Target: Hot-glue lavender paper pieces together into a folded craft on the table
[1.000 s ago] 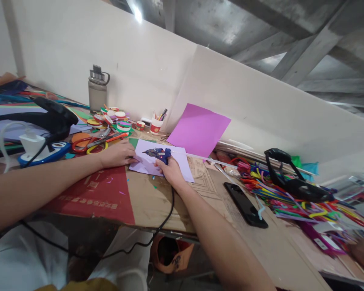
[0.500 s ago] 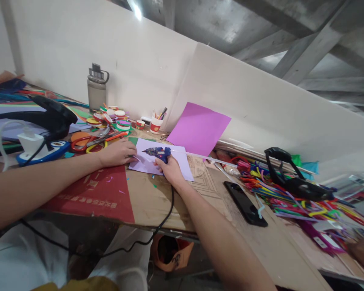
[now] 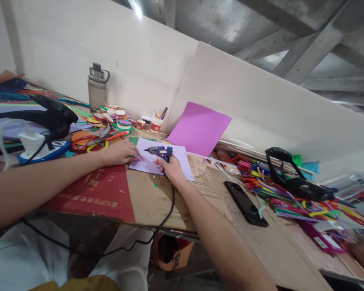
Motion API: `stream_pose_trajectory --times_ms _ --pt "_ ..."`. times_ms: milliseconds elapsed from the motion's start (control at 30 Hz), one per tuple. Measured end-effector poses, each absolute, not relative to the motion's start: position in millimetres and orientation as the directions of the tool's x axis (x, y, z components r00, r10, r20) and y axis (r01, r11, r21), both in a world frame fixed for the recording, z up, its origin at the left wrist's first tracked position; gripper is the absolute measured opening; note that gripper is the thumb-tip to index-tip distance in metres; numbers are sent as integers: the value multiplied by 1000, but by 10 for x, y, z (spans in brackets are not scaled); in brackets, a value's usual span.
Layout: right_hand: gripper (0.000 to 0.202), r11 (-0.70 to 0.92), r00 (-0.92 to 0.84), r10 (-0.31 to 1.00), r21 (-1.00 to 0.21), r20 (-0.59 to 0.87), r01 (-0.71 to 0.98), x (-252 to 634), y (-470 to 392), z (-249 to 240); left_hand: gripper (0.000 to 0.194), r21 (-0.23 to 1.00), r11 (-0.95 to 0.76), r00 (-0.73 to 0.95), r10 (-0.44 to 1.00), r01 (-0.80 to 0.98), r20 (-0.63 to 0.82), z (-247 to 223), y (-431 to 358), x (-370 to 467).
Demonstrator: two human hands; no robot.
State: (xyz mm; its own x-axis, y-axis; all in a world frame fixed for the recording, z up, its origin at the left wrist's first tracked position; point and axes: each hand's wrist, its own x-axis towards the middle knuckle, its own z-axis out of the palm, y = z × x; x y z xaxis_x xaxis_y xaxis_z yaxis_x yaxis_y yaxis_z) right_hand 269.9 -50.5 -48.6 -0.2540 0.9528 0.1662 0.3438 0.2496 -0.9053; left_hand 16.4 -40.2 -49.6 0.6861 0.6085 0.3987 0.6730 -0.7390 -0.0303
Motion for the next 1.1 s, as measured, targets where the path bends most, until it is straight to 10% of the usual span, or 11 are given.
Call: stream_pose_trajectory --times_ms 1100 --pt "24 255 -247 954 -888 167 382 2700 -489 -499 38 51 -781 739 609 623 288 -493 -360 190"
